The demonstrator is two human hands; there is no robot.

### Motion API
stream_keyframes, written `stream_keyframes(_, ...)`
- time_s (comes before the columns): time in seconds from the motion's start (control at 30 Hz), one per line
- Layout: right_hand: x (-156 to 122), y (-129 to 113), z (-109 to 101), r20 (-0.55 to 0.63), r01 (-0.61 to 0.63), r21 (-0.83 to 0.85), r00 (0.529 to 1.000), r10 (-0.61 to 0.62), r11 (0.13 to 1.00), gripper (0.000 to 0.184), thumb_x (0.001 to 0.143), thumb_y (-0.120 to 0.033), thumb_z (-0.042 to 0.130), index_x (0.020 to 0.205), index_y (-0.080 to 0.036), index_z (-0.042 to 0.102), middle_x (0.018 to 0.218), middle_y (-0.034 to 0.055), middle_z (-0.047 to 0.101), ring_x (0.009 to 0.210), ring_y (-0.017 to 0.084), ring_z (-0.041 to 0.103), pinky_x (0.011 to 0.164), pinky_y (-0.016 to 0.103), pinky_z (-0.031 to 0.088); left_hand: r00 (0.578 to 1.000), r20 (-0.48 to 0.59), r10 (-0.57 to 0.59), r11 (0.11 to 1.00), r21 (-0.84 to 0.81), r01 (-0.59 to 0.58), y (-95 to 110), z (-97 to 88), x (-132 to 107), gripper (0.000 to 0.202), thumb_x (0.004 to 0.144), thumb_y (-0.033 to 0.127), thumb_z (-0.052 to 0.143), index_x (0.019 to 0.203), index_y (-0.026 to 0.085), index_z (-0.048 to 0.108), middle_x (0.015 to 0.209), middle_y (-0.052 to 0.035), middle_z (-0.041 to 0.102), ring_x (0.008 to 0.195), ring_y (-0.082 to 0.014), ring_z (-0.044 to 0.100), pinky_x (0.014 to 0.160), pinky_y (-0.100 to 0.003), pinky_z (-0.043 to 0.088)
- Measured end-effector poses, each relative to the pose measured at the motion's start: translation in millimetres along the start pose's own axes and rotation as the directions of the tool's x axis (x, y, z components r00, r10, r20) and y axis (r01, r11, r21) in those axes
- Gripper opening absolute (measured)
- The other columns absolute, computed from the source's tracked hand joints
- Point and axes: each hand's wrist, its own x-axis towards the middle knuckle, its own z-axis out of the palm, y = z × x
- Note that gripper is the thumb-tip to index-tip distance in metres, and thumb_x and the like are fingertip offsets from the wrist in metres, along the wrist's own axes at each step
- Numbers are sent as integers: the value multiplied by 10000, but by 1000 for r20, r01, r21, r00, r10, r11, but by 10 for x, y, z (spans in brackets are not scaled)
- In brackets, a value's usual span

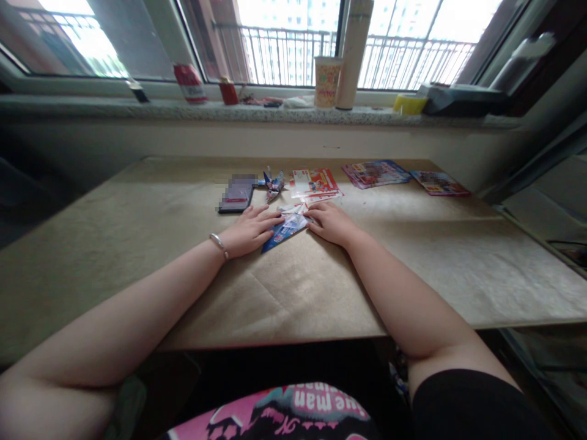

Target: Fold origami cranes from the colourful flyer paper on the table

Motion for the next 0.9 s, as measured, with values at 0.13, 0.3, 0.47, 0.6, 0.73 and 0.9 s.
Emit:
stream_keyframes(0.13, 19, -13, 34, -28, -59, 33, 998, 60, 998, 418, 961, -421, 413, 1190, -210, 692, 1291, 125, 598, 1207, 275, 535, 1070, 456, 404, 1000, 9, -12, 1000, 2, 12, 30, -14, -11, 527, 953, 425, 360, 1456, 278, 415, 1539, -6, 379, 1442, -324, 229, 1186, -553, 140)
stream_keyframes(0.3, 59, 10, 75, -119, -105, 308, 982, 148, 946, 634, 938, -643, 296, 1003, -192, 737, 1174, 122, 673, 1133, 258, 587, 1046, 434, 416, 999, -29, -28, 999, -23, 27, 70, -1, -14, 519, 948, 437, 383, 1417, 232, 470, 1491, -47, 429, 1440, -303, 243, 1200, -469, 192)
stream_keyframes(0.47, 67, 29, 35, -91, -160, 523, 966, 241, 837, 738, 895, -734, 245, 694, -187, 697, 1006, 95, 721, 986, 231, 645, 955, 382, 464, 997, -70, 23, 999, -27, -25, 92, -19, -11, 513, 936, 437, 422, 1383, 201, 511, 1384, -95, 503, 1411, -286, 306, 1197, -417, 237)
stream_keyframes(0.6, 60, 15, 22, -49, -139, 422, 983, 175, 896, 539, 925, -549, 414, 594, -201, 659, 948, 71, 727, 965, 214, 649, 944, 360, 462, 992, -122, 19, 998, -65, -27, 76, -24, -10, 471, 924, 404, 452, 1323, 186, 575, 1288, -120, 553, 1373, -296, 367, 1164, -426, 307)
stream_keyframes(0.73, 29, 9, 18, -41, -47, 268, 997, 60, 962, 231, 801, -428, 669, 751, -204, 696, 1095, 84, 696, 1060, 232, 615, 992, 416, 439, 983, -184, 24, 994, -105, -44, 38, -4, -3, 409, 920, 365, 442, 1223, 180, 646, 1197, -125, 588, 1269, -282, 477, 1094, -421, 400)
stream_keyframes(0.9, 6, -3, -22, 31, 41, 168, 998, -47, 985, 446, 719, -443, 771, 1099, -226, 687, 1225, 95, 654, 1190, 267, 558, 1054, 464, 400, 984, -176, 7, 987, -155, -35, 18, 14, 4, 394, 905, 359, 461, 1216, 194, 638, 1138, -111, 589, 1039, -229, 599, 978, -380, 486)
